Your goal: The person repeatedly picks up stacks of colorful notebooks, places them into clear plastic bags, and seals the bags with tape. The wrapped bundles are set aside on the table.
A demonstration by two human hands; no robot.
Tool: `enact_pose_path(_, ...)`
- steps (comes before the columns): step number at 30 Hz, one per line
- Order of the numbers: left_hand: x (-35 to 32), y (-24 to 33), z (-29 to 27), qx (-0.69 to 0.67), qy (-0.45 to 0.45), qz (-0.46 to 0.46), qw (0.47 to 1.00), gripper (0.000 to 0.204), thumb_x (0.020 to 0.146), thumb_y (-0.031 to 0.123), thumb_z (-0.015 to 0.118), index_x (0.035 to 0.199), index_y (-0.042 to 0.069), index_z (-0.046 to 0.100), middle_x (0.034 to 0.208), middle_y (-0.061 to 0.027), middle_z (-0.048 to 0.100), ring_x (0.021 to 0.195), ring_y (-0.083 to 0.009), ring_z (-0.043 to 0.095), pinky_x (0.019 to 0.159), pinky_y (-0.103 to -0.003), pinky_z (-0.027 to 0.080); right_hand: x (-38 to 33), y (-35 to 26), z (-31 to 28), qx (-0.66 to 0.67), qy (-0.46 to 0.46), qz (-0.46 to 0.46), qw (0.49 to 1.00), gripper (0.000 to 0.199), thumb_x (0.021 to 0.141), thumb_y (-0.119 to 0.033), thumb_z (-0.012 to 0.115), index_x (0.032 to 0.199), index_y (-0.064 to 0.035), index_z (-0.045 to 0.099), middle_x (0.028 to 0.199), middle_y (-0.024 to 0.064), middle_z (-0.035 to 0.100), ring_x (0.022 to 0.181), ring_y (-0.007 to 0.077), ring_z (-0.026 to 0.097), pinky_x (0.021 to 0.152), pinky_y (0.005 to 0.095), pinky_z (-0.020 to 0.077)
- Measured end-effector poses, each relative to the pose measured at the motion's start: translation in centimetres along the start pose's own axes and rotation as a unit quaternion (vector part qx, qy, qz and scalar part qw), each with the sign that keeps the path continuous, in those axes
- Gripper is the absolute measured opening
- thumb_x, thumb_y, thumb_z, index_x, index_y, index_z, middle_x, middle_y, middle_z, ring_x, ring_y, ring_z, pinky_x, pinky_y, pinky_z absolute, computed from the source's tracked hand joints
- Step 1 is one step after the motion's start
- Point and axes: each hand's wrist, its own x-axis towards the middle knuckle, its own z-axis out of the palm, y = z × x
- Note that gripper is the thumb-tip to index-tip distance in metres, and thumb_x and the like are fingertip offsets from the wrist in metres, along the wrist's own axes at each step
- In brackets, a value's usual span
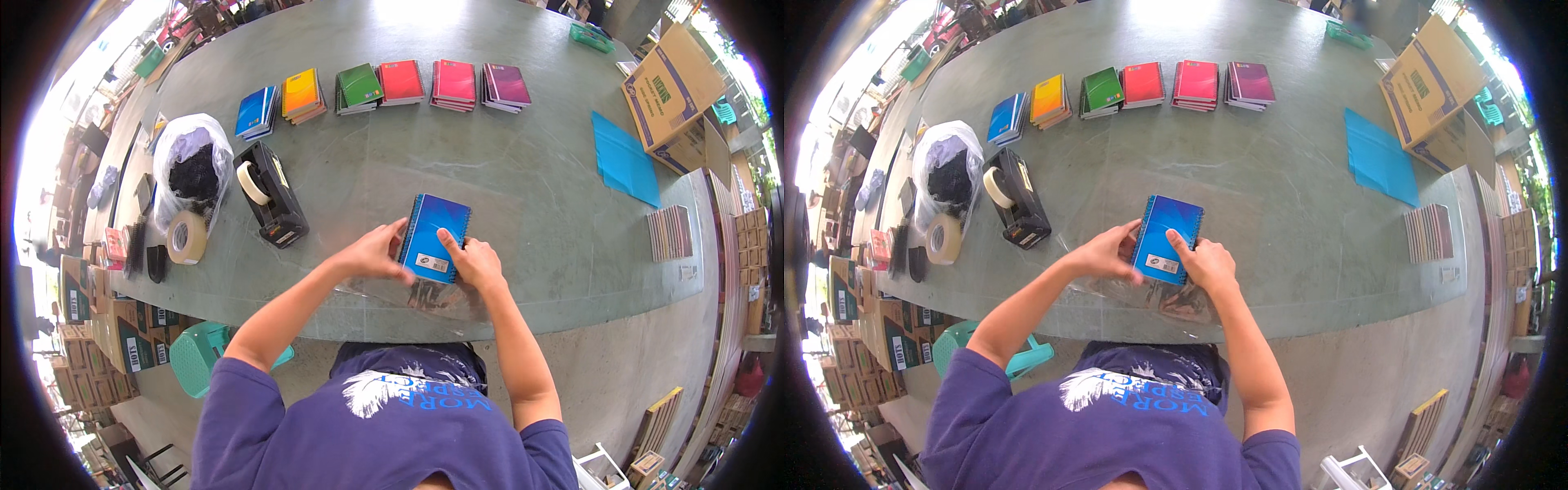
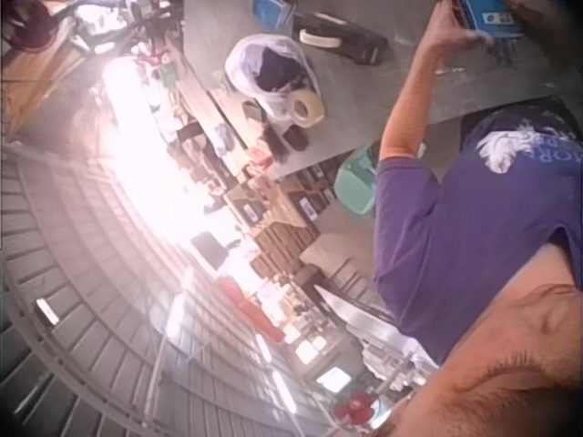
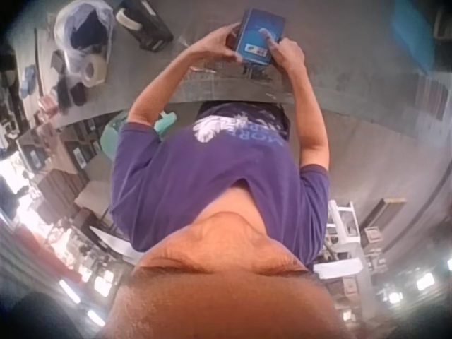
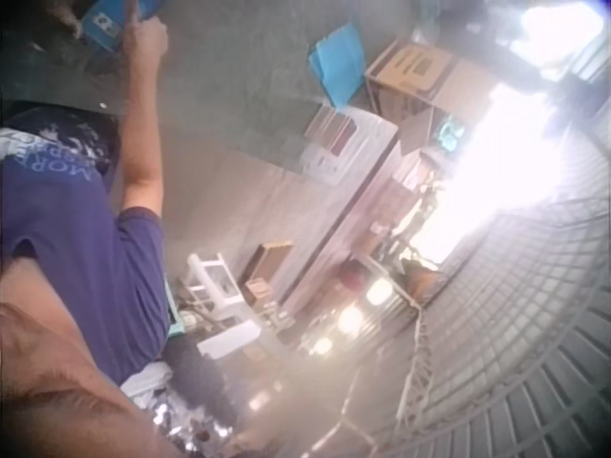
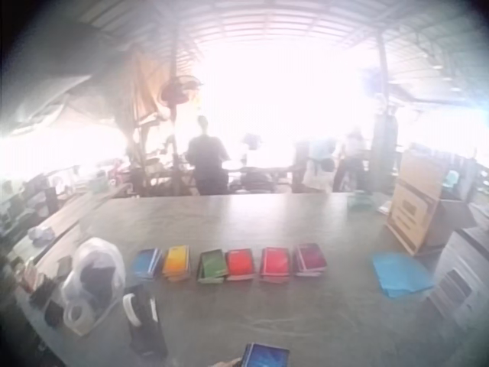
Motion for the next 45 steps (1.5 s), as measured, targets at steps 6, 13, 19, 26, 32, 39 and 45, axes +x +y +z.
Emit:
enact_pose_path(6,-2.4,-4.2,3.5,0.162,0.165,0.133,0.964,0.051,0.069,0.009,0.076,0.115,0.0,0.057,0.096,-0.0121,0.058,0.091,-0.0251,0.058,0.076,-0.033,0.051,0.3,0.0,-0.5,0.018,-0.059,0.018,0.998,0.1,0.07,-0.087,0.026,0.105,-0.0027,0.066,0.097,0.0209,0.066,0.1,0.0337,0.061,0.084,0.0423,0.0476)
enact_pose_path(13,-2.3,-4.2,4.9,0.166,0.228,0.163,0.945,0.04,0.071,0.007,0.072,0.107,-0.002,0.059,0.097,-0.0138,0.058,0.09,-0.0278,0.057,0.075,-0.035,0.049,0.5,0.2,-0.4,0.014,-0.059,0.01,0.998,0.099,0.071,-0.087,0.028,0.105,-0.0023,0.066,0.096,0.0211,0.066,0.099,0.0335,0.062,0.083,0.0422,0.0479)
enact_pose_path(19,-3.4,-3.7,5.5,0.179,0.235,0.158,0.942,0.038,0.073,0.013,0.072,0.105,-0.003,0.059,0.096,-0.0145,0.058,0.093,-0.0295,0.054,0.078,-0.037,0.047,0.3,-0.3,-1.1,0.033,-0.084,0.016,0.996,0.097,0.072,-0.085,0.03,0.099,0.0004,0.066,0.077,0.0171,0.067,0.084,0.0289,0.066,0.08,0.0402,0.0489)
enact_pose_path(26,-5.5,-0.7,7.8,0.117,0.378,0.128,0.909,0.023,0.073,0.005,0.07,0.094,0.002,0.061,0.091,-0.0125,0.06,0.078,-0.0268,0.058,0.071,-0.035,0.049,0.3,1.6,-1.8,0.122,-0.103,0.004,0.987,0.09,0.077,-0.082,0.031,0.081,0.0021,0.063,0.06,0.0131,0.061,0.054,0.0205,0.063,0.054,0.0332,0.0513)
enact_pose_path(32,-0.6,3.6,17.0,0.223,0.188,0.3,0.908,0.026,0.071,0.024,0.074,0.069,0.009,0.052,0.07,-0.0055,0.054,0.068,-0.0226,0.056,0.058,-0.035,0.047,-1.4,6.6,-6.2,0.298,0.009,-0.028,0.954,0.08,0.082,-0.076,0.033,0.077,-0.0006,0.059,0.059,0.0077,0.058,0.05,0.013,0.056,0.045,0.0257,0.0444)
enact_pose_path(39,1.8,2.1,18.5,0.268,0.201,0.297,0.894,0.022,0.082,0.023,0.063,0.072,0.006,0.052,0.071,-0.0074,0.054,0.072,-0.0225,0.055,0.059,-0.034,0.046,-5.1,14.7,-7.6,0.372,0.02,0.009,0.928,0.069,0.088,-0.067,0.036,0.079,-0.0027,0.061,0.064,0.0059,0.059,0.056,0.0138,0.057,0.052,0.0263,0.0451)
enact_pose_path(45,0.3,3.7,16.8,0.217,0.196,0.309,0.905,0.011,0.081,0.011,0.063,0.077,0.004,0.057,0.075,-0.0079,0.059,0.071,-0.0246,0.057,0.061,-0.035,0.047,-7.3,15.6,-3.8,0.457,-0.139,0.029,0.878,0.068,0.089,-0.063,0.037,0.082,-0.0007,0.062,0.073,0.0104,0.064,0.064,0.0174,0.062,0.059,0.0295,0.0505)
